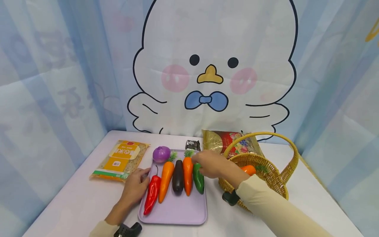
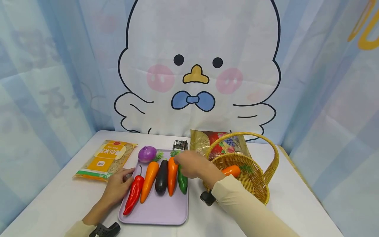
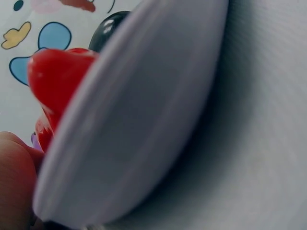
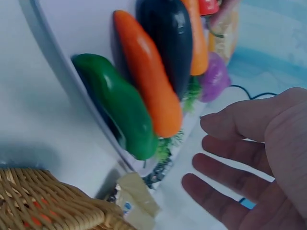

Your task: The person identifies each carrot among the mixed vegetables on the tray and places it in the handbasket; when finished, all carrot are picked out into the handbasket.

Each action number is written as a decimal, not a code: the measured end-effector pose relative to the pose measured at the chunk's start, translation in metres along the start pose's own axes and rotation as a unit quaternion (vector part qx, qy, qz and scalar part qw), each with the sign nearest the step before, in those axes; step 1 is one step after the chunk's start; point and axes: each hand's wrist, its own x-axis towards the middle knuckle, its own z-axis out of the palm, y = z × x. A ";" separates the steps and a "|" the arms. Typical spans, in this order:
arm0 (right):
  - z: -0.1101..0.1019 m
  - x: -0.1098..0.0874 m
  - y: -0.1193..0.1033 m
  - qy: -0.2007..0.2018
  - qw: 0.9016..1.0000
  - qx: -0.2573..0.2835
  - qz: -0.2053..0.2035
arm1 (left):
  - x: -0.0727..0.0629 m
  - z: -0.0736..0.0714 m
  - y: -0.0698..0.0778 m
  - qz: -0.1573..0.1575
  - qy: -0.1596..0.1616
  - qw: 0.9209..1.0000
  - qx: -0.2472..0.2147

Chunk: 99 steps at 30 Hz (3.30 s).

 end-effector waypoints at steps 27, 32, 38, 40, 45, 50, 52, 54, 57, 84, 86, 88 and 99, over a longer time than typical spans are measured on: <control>0.047 0.052 0.018 0.035 0.999 -0.024 -0.011 | 0.000 0.002 0.000 0.000 -0.001 1.000 -0.002; 0.049 0.057 0.017 0.021 1.000 -0.014 -0.012 | 0.000 0.001 0.000 -0.001 0.000 1.000 0.000; 0.051 0.065 0.017 0.008 1.000 -0.023 -0.020 | 0.000 0.001 0.000 0.000 0.000 1.000 -0.003; 0.052 0.068 0.017 0.005 0.999 -0.029 -0.024 | 0.001 0.001 -0.001 0.002 0.001 1.000 -0.003; 0.054 0.071 0.014 0.005 0.998 -0.050 -0.041 | 0.002 0.000 0.000 0.005 0.007 1.000 0.000; 0.057 0.072 0.010 -0.011 0.998 -0.054 -0.042 | 0.001 0.001 -0.001 0.005 0.008 1.000 0.001; 0.059 0.071 0.010 -0.015 0.998 -0.051 -0.035 | 0.000 0.001 0.000 0.004 0.006 1.000 0.001; 0.060 0.070 0.009 -0.015 0.998 -0.048 -0.030 | 0.000 0.001 0.000 0.005 0.004 1.000 0.000; 0.060 0.069 0.010 -0.012 0.999 -0.044 -0.028 | 0.000 0.001 0.001 0.006 0.004 1.000 -0.001; 0.041 0.050 0.013 0.050 0.995 -0.063 -0.057 | -0.001 0.000 0.000 -0.001 -0.002 1.000 0.002; 0.039 0.048 0.012 0.062 0.994 -0.065 -0.066 | 0.000 -0.001 0.000 -0.002 -0.001 1.000 0.003; 0.037 0.045 0.011 0.073 0.992 -0.070 -0.078 | 0.000 -0.001 -0.001 -0.002 0.001 1.000 0.004; 0.034 0.026 0.006 0.119 0.982 -0.079 -0.126 | 0.001 0.001 -0.002 0.008 0.000 1.000 0.005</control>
